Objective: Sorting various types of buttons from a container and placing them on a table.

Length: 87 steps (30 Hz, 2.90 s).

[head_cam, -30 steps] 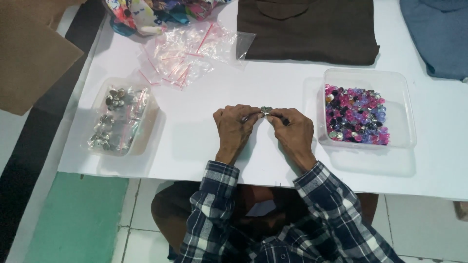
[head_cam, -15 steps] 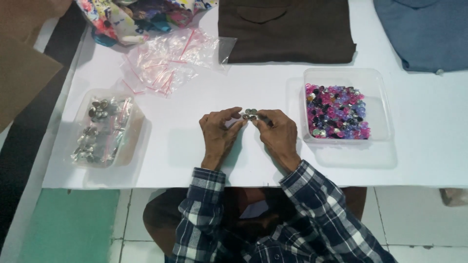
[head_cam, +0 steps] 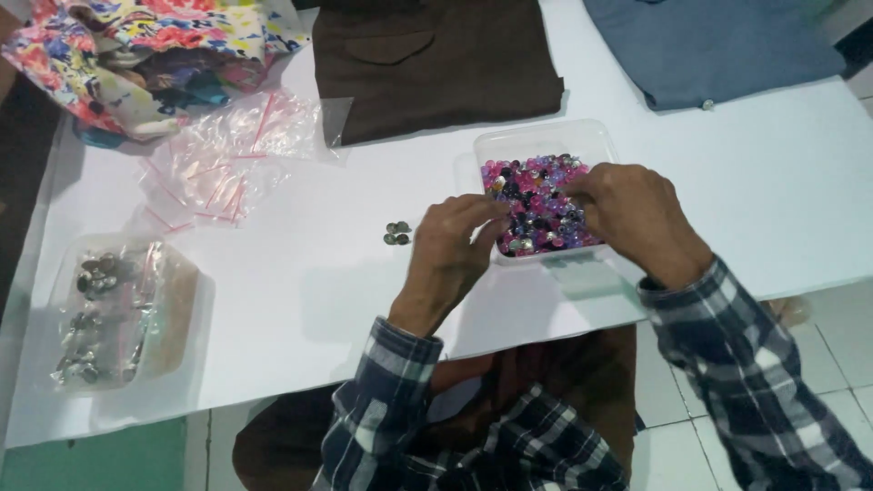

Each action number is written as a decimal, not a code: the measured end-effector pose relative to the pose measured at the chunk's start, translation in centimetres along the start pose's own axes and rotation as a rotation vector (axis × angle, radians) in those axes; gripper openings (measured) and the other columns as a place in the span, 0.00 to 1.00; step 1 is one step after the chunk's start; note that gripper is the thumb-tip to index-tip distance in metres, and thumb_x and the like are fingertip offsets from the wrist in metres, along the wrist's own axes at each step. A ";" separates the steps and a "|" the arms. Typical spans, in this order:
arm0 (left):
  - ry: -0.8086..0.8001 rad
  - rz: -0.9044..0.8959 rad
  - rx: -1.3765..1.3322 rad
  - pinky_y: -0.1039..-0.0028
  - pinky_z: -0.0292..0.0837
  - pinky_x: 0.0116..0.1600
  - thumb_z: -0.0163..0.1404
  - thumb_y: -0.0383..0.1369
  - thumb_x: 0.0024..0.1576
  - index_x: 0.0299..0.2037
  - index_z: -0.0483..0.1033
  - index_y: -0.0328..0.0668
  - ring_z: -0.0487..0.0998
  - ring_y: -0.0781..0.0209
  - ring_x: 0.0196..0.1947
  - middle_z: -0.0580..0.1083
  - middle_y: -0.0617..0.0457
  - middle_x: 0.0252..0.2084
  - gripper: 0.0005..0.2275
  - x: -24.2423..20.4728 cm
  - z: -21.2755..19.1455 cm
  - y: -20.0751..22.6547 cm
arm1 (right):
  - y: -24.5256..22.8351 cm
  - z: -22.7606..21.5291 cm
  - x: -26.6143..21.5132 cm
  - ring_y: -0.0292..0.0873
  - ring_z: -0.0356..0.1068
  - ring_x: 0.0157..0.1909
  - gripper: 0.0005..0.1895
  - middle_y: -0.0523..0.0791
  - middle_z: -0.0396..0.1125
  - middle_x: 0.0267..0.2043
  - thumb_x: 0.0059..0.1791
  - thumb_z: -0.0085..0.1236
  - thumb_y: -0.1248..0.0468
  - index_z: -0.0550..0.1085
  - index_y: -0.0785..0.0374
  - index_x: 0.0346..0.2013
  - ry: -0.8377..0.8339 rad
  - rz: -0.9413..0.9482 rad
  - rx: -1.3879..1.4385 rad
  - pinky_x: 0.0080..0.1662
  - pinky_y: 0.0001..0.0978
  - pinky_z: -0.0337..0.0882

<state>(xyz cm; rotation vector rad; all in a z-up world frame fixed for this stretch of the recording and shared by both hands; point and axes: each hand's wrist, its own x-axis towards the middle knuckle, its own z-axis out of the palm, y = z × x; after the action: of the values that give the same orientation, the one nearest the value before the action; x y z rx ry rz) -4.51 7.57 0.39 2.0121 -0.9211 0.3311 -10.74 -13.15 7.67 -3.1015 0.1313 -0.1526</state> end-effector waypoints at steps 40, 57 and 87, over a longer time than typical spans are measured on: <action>-0.458 -0.078 0.333 0.67 0.70 0.52 0.53 0.24 0.54 0.48 0.79 0.52 0.81 0.55 0.43 0.79 0.55 0.40 0.13 5.2 6.7 -0.6 | 3.9 6.0 7.0 0.58 0.78 0.41 0.08 0.56 0.76 0.33 0.45 0.56 0.74 0.80 0.71 0.38 -0.293 -0.120 0.050 0.41 0.47 0.80; -0.181 0.026 0.028 0.64 0.79 0.48 0.42 0.14 0.57 0.50 0.76 0.37 0.81 0.45 0.45 0.76 0.44 0.46 0.15 5.3 5.2 0.8 | 4.3 5.6 6.7 0.57 0.78 0.45 0.12 0.55 0.77 0.37 0.45 0.57 0.73 0.81 0.65 0.42 -0.382 -0.189 -0.027 0.47 0.45 0.78; -0.178 -0.107 0.045 0.67 0.76 0.58 0.42 0.15 0.59 0.53 0.75 0.45 0.76 0.48 0.58 0.70 0.47 0.60 0.17 4.8 5.5 0.4 | 1.9 1.6 4.7 0.53 0.79 0.37 0.09 0.55 0.75 0.33 0.45 0.54 0.76 0.80 0.70 0.37 -0.293 -0.118 0.077 0.36 0.38 0.79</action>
<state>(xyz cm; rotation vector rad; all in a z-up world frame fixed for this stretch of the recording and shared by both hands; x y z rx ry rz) -2.09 0.73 0.00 2.1488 -0.9172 0.1153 -6.06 -15.39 6.44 -3.0116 -0.0651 0.2857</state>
